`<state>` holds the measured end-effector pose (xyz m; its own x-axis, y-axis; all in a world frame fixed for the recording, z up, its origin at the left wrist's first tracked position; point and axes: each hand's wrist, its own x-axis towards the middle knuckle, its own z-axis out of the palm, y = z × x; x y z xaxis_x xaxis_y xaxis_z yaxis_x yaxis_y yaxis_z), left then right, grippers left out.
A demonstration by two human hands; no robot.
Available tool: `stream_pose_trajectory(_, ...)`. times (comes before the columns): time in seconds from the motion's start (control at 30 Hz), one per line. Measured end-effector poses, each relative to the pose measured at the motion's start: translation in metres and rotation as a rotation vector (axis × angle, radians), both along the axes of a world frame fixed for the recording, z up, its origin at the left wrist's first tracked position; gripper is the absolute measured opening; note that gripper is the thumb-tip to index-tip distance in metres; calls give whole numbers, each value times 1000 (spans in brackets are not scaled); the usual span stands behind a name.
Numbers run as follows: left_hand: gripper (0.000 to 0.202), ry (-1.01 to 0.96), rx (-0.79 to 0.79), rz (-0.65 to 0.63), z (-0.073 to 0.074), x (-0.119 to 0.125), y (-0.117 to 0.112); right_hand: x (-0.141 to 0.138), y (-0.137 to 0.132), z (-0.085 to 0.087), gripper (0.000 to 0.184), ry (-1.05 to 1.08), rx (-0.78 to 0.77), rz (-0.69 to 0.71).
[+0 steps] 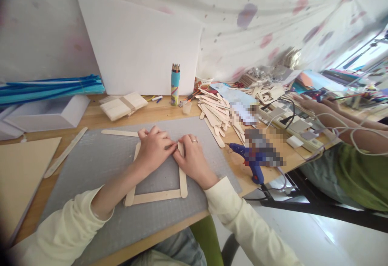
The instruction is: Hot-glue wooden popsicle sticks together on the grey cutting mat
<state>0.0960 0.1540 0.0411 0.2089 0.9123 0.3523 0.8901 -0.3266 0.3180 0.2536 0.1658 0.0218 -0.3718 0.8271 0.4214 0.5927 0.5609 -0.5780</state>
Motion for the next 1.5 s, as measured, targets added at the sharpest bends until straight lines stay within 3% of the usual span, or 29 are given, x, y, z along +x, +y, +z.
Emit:
stream_pose_trajectory(0.27, 21, 1, 35, -31, -1, -2, -3, 11, -10, 6, 30, 181, 76, -136)
stream_pose_trajectory(0.63, 19, -6, 41, -45, -2, -3, -3, 8, -9, 6, 34, 44, 81, -125)
stream_pose_trajectory(0.87, 19, -25, 52, -33, -4, -2, -2, 5, -5, 5, 28, 72, 107, -174)
stream_pose_trajectory(1.17, 21, -34, 46, -45, -5, -2, -1, 6, 11, -10, 17, 128, -15, -173)
stream_pose_trajectory(1.33, 22, -21, 22, -38, -1, 0, -6, 5, 10, -4, 15, 259, 14, -204)
stream_pose_trajectory(1.5, 21, -21, 12, -33, 18, -5, -4, 13, 16, -1, 10, 518, 135, -393)
